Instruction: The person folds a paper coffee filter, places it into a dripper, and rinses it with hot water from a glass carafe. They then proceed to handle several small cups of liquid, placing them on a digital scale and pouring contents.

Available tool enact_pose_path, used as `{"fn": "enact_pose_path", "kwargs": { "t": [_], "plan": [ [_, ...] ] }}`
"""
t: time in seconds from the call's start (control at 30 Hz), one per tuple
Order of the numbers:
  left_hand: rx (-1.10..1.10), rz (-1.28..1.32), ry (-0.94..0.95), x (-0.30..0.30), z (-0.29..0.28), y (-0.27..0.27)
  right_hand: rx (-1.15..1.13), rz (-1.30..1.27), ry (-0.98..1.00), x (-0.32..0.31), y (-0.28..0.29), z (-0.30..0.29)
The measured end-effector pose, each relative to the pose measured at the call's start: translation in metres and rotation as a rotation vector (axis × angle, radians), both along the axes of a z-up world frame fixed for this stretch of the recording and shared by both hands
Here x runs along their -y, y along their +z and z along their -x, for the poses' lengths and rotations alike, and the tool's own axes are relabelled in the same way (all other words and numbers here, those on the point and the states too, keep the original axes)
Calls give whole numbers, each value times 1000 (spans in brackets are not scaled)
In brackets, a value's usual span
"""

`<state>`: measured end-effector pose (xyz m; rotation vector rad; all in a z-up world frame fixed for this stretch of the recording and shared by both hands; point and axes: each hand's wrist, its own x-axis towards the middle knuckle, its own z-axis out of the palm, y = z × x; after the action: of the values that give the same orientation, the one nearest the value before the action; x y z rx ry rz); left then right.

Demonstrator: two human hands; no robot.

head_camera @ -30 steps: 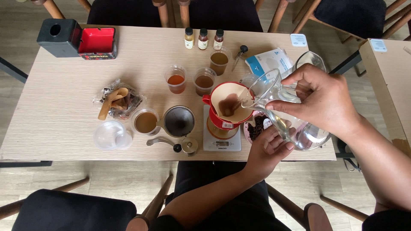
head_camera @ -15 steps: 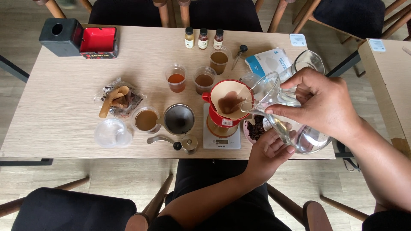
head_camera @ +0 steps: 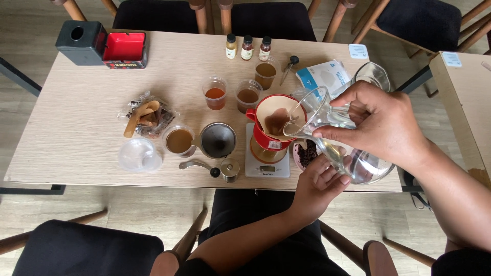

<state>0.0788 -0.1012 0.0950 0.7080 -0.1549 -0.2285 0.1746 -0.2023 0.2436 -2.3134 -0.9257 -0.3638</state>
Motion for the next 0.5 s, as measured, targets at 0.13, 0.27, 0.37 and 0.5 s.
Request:
{"fn": "enact_pose_path", "kwargs": {
  "t": [0.13, 0.27, 0.37, 0.5],
  "plan": [
    [1, -15, 15, -4, 1, 3, 13, -5, 29, -5, 2, -2],
    [48, -28, 65, -6, -1, 4, 3, -14, 4, -12, 5, -3],
    [72, -13, 96, -7, -2, 4, -1, -7, 10, -17, 9, -4],
    [90, 18, 107, -7, -6, 3, -17, 0, 1, -22, 13, -6]
  ]
}}
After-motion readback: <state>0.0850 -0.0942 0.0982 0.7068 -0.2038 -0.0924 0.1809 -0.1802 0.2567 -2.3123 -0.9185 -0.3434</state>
